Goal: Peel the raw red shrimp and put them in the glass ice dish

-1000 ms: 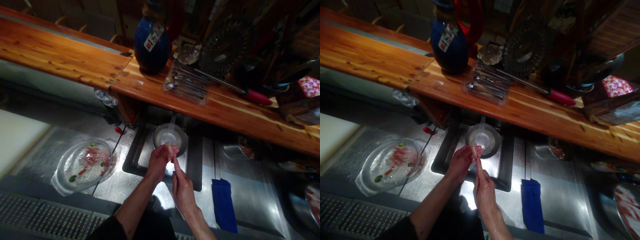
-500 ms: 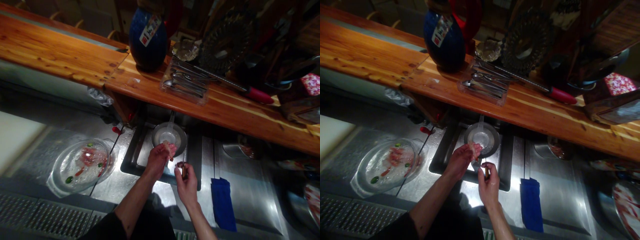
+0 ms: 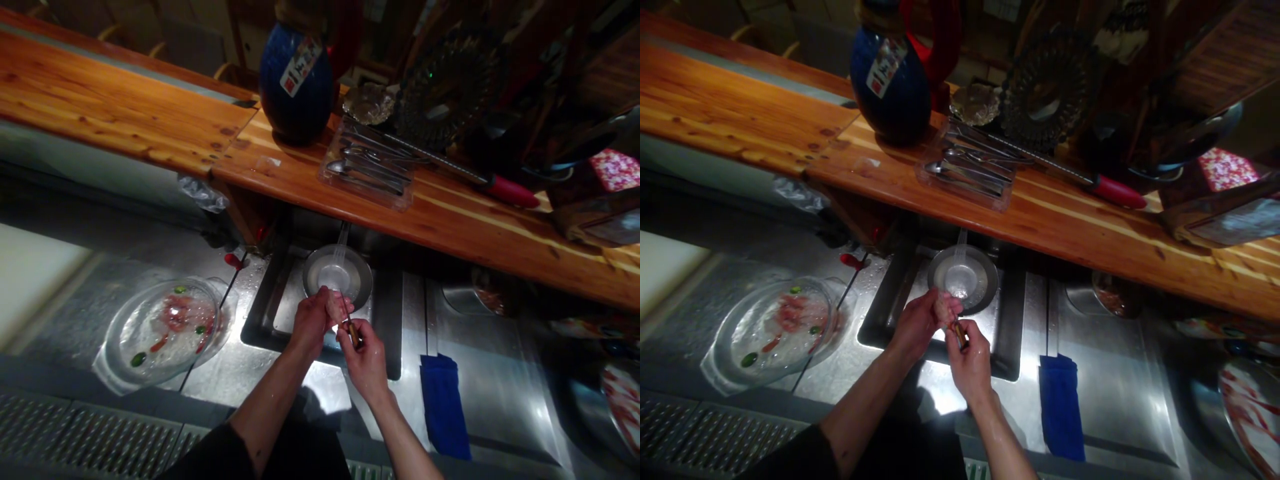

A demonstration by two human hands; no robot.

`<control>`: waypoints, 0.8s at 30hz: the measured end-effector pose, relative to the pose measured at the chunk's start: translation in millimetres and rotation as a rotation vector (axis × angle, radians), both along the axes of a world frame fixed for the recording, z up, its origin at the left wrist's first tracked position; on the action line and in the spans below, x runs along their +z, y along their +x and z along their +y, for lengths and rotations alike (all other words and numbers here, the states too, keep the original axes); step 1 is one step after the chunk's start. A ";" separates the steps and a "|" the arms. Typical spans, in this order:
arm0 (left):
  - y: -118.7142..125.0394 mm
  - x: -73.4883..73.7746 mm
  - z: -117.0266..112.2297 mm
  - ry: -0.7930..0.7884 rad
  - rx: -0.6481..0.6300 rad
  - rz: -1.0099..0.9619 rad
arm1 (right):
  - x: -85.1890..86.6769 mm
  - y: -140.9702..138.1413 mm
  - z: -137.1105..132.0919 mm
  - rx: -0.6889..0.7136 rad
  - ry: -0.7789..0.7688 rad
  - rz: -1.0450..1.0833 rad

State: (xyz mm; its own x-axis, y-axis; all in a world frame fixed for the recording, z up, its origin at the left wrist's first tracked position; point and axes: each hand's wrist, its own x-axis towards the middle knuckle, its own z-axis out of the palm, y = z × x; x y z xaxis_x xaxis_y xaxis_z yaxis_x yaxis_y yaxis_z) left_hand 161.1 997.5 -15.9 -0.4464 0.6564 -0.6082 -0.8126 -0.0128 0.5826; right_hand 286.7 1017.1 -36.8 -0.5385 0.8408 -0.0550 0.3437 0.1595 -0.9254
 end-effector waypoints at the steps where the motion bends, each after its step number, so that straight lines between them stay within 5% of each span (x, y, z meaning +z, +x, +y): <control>1: 0.5 -0.8 -1.2 0.021 -0.004 0.002 | 3.4 -1.6 1.6 -0.023 0.023 0.002; 5: 2.8 -5.1 -8.1 0.126 -0.060 0.118 | 18.7 -15.7 15.0 -0.115 0.118 0.015; 10: 2.9 -9.0 -15.9 0.165 -0.093 0.275 | 32.9 -32.1 31.2 -0.070 0.136 -0.073; 17: 2.2 -9.2 -15.9 0.129 -0.055 0.238 | 32.1 -27.4 33.3 -0.049 0.229 -0.152; 24: 2.7 -2.8 -15.7 0.171 -0.061 0.268 | 36.9 -22.1 22.7 -0.091 0.256 -0.011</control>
